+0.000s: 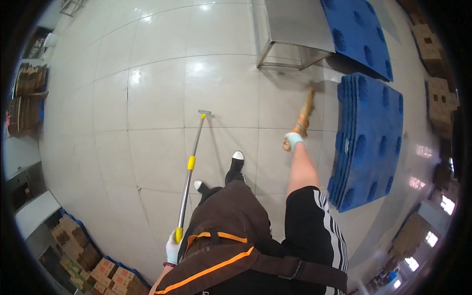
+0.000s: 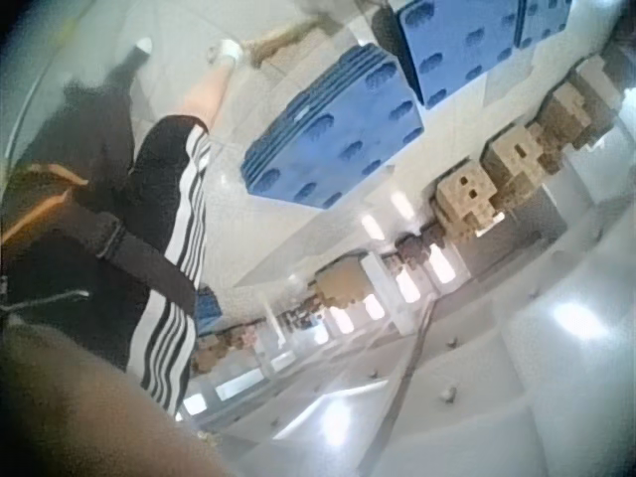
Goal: The person sweeps a tiled floor using a broom and dustpan, moving debris toward a collection point. The person walks around the room, sweeping different areas and occasionally adjusting the dustpan position.
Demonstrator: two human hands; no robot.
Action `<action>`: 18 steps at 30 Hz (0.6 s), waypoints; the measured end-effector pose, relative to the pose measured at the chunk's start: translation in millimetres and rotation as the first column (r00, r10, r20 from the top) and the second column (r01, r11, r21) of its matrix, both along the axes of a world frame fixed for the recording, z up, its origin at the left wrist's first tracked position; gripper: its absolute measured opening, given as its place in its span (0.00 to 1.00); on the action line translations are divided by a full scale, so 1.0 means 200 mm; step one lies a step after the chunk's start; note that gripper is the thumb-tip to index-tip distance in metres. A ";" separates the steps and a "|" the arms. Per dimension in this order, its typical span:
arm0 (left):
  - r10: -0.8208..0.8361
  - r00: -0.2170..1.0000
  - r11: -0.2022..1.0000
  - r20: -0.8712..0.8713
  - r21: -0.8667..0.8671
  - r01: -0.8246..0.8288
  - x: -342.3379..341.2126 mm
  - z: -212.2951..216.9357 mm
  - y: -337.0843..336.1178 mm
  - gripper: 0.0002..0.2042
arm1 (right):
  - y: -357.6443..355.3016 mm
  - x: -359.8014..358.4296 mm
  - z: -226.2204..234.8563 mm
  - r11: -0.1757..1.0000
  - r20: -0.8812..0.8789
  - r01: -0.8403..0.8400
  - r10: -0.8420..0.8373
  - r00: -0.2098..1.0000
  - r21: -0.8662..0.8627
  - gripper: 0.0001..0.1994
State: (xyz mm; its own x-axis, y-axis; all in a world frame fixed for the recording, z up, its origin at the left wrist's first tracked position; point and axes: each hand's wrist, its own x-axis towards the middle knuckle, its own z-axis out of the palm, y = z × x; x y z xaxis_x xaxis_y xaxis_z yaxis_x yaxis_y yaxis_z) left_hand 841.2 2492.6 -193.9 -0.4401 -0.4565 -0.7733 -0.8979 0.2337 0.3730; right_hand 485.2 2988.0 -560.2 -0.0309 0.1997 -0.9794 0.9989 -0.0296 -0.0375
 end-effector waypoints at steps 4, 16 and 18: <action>0.148 0.989 0.988 -0.029 -0.034 -0.149 -0.02 0.04 0.04 0.24 | -1.00 -0.13 0.28 0.968 0.040 -0.160 0.170 0.985 -0.192 0.03; 0.492 0.870 0.869 -0.020 0.062 -0.490 -0.24 -0.04 -0.45 0.23 | -2.15 -0.05 0.93 0.552 -0.389 -0.567 0.414 0.823 -0.612 0.22; 0.566 0.825 0.824 -0.006 0.046 -0.565 -0.32 0.02 -0.58 0.23 | -2.07 0.05 1.01 0.613 -0.506 -0.646 0.420 0.754 -0.454 0.23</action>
